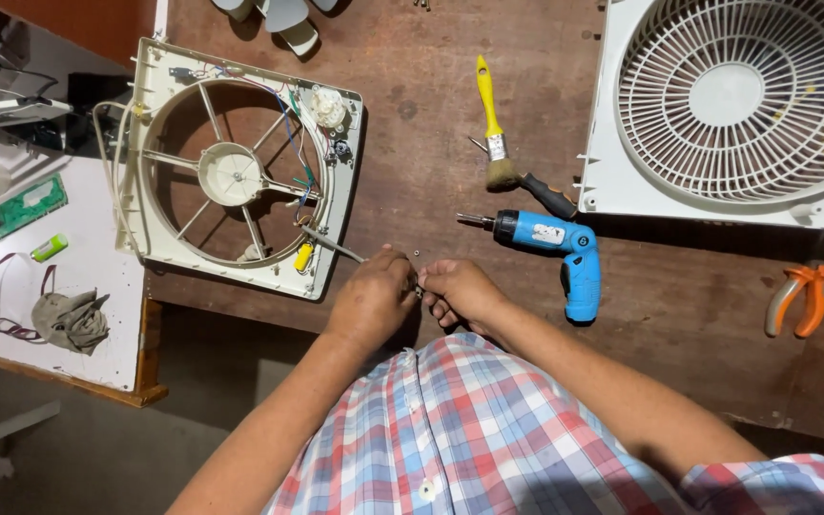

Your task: Disassembling a fan motor using an electric screwdriver and hands on a workbench.

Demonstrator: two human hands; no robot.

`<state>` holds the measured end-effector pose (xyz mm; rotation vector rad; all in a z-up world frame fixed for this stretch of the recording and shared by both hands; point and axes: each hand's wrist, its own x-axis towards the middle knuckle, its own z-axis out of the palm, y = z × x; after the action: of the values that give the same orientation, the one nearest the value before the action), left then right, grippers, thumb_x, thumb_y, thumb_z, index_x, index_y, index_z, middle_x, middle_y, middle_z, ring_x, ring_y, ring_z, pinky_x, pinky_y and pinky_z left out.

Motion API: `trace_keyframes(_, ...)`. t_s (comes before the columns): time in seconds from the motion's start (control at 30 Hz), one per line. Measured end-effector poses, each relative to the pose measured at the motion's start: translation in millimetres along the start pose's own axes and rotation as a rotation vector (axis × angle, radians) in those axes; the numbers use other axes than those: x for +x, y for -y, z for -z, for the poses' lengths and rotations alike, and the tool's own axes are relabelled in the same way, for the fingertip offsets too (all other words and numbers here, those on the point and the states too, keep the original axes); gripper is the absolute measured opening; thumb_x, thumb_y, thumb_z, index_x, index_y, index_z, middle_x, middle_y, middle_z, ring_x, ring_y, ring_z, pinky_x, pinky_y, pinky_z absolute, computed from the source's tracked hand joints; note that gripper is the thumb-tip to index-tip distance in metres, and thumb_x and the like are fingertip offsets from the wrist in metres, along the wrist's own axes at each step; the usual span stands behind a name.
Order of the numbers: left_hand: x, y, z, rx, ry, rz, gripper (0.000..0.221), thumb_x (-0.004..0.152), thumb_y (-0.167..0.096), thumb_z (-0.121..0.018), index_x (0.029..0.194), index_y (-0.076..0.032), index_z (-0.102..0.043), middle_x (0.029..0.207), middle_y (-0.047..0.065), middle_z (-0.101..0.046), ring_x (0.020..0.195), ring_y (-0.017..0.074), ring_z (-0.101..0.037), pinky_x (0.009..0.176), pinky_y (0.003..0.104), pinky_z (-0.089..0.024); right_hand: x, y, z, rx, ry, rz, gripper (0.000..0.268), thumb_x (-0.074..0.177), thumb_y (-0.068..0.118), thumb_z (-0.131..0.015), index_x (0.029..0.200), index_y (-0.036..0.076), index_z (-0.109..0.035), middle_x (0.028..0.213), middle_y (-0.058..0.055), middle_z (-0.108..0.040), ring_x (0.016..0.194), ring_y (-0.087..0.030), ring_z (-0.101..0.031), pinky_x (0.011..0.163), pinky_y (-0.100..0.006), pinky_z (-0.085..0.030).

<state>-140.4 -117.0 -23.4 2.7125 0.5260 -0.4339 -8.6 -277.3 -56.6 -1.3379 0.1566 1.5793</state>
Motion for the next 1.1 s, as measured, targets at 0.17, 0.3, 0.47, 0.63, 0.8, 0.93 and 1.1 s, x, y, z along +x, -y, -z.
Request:
trace_keyframes(0.17,-4.4,-7.1,15.1,-0.046,0.017,0.039,0.04,0.096,-0.033,-0.092,0.131,-0.02,-0.079,0.155,0.006,-0.078,0.162,0.0314,-0.062,0.133,0.051,-0.054,10.7,-8.6,-3.6,-0.002,-0.034,0.032,0.04,0.109,0.021,-0.077,0.143,0.001,-0.072,0.081,-0.009,-0.075,0.054,-0.016,-0.075,0.045,-0.031,-0.069)
trace_keyframes(0.3,-7.0,-6.3,17.6,-0.078,0.016,0.08,0.038,0.097,-0.033,-0.092,0.13,-0.021,-0.078,0.156,0.004,-0.078,0.162,0.0284,-0.062,0.133,0.049,-0.055,-0.3,0.4,-6.5,0.075,-0.028,-0.008,0.046,0.108,0.022,-0.076,0.148,0.001,-0.07,0.082,-0.005,-0.072,0.058,-0.013,-0.076,0.05,-0.028,-0.07)
trace_keyframes(0.47,-4.3,1.1,7.5,-0.081,0.023,0.066,0.037,0.098,-0.035,-0.092,0.129,-0.021,-0.077,0.156,0.003,-0.078,0.162,0.0291,-0.062,0.136,0.048,-0.051,-2.9,1.2,-11.7,-0.033,-0.061,0.043,0.046,0.11,0.021,-0.073,0.149,-0.004,-0.07,0.083,-0.01,-0.076,0.058,-0.017,-0.079,0.046,-0.03,-0.069)
trace_keyframes(0.63,-3.5,8.0,-0.7,-0.085,0.011,0.073,0.036,0.099,-0.036,-0.092,0.129,-0.024,-0.077,0.156,0.001,-0.078,0.162,0.0278,-0.062,0.135,0.046,-0.053,-1.8,2.9,-13.7,-0.178,-0.104,0.107,0.042,0.113,0.023,-0.071,0.143,-0.006,-0.073,0.082,-0.016,-0.081,0.058,-0.021,-0.081,0.044,-0.032,-0.069)
trace_keyframes(0.8,-10.3,-3.9,17.7,-0.11,0.018,0.076,0.036,0.099,-0.034,-0.093,0.129,-0.023,-0.076,0.156,0.001,-0.078,0.162,0.0283,-0.062,0.133,0.047,-0.054,0.9,0.1,-3.5,-0.005,-0.013,0.045,0.045,0.109,0.021,-0.074,0.148,-0.002,-0.071,0.081,-0.008,-0.073,0.059,-0.016,-0.078,0.049,-0.029,-0.07)
trace_keyframes(0.93,-10.7,-6.3,22.1,-0.104,0.019,0.07,0.034,0.1,-0.034,-0.092,0.128,-0.022,-0.077,0.156,0.001,-0.078,0.162,0.0282,-0.062,0.133,0.047,-0.054,-7.4,12.3,-3.2,-0.011,0.031,0.019,0.045,0.109,0.021,-0.074,0.148,-0.003,-0.07,0.08,-0.007,-0.072,0.06,-0.016,-0.08,0.051,-0.029,-0.071)
trace_keyframes(1.1,-7.9,-2.3,13.8,-0.089,-0.035,0.018,0.031,0.1,-0.034,-0.09,0.126,-0.022,-0.077,0.153,0.004,-0.079,0.159,0.0326,-0.064,0.13,0.048,-0.056,-11.4,17.6,-8.2,-0.083,0.029,0.028,0.042,0.108,0.017,-0.072,0.147,-0.001,-0.07,0.082,-0.009,-0.073,0.062,-0.018,-0.081,0.05,-0.03,-0.07)
